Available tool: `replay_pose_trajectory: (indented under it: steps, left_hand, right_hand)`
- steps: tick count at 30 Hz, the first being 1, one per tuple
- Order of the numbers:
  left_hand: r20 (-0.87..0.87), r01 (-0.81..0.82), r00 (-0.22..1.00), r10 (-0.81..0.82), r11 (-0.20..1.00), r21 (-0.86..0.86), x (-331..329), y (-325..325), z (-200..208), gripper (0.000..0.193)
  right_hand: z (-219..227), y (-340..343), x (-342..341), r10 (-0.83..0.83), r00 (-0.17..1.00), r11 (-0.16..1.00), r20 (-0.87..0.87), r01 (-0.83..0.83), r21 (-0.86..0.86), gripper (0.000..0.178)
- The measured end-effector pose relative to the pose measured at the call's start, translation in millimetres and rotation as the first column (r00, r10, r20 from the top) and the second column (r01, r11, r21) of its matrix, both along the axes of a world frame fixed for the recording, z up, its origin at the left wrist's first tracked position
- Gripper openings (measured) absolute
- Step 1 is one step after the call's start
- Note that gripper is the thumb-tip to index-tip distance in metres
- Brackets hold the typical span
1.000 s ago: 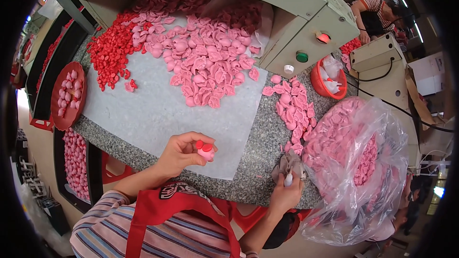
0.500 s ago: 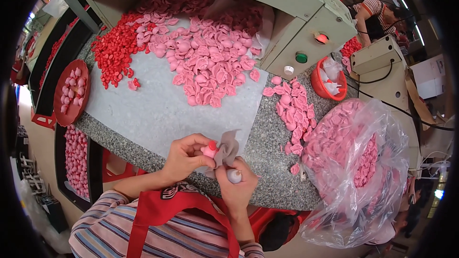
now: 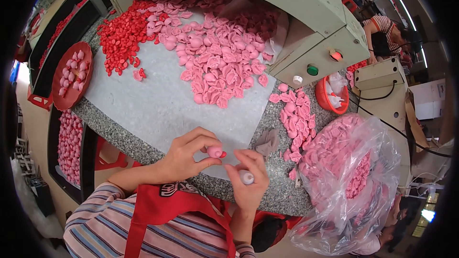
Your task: Assembling pink plastic toy components at a factory workbench using a handheld glue dispenser.
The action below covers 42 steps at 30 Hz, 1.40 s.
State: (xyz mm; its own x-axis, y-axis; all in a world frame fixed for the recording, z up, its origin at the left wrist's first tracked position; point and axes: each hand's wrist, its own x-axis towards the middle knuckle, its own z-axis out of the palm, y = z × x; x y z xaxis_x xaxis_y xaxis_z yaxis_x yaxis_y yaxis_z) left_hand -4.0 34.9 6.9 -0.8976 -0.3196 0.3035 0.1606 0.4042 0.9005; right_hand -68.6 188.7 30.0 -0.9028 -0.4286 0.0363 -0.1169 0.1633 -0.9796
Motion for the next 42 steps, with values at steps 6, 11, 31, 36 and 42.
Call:
replay_pose_trajectory:
  steps: [6, 11, 31, 36, 42]
  left_hand:
    - [0.010, 0.012, 1.000, -0.012, 0.998, 0.056, 9, -5, 16, 0.032]
    - [-0.059, 0.016, 0.998, -0.010, 0.995, 0.099, 15, -8, 12, 0.029]
    - [0.204, 0.049, 0.950, -0.238, 0.757, 0.652, -5, 4, -27, 0.042]
    - [0.219, 0.110, 0.930, -0.295, 0.793, 0.600, -15, 12, -31, 0.042]
    - [0.192, 0.175, 0.907, -0.375, 0.751, 0.637, -32, 13, -47, 0.039]
  right_hand:
    - [-8, -15, -1, 0.111, 0.994, 0.991, -0.011, -0.112, -0.068, 0.022]
    - [-2, -23, 10, 0.108, 0.974, 0.983, 0.198, -0.074, -0.169, 0.018]
    - [-83, -18, 0, -0.008, 0.967, 0.974, 0.255, 0.066, -0.218, 0.021]
    - [-70, -8, 5, -0.225, 0.950, 0.946, 0.217, 0.266, -0.185, 0.026]
    - [-75, -4, -6, -0.209, 0.938, 0.935, 0.276, 0.274, -0.224, 0.024]
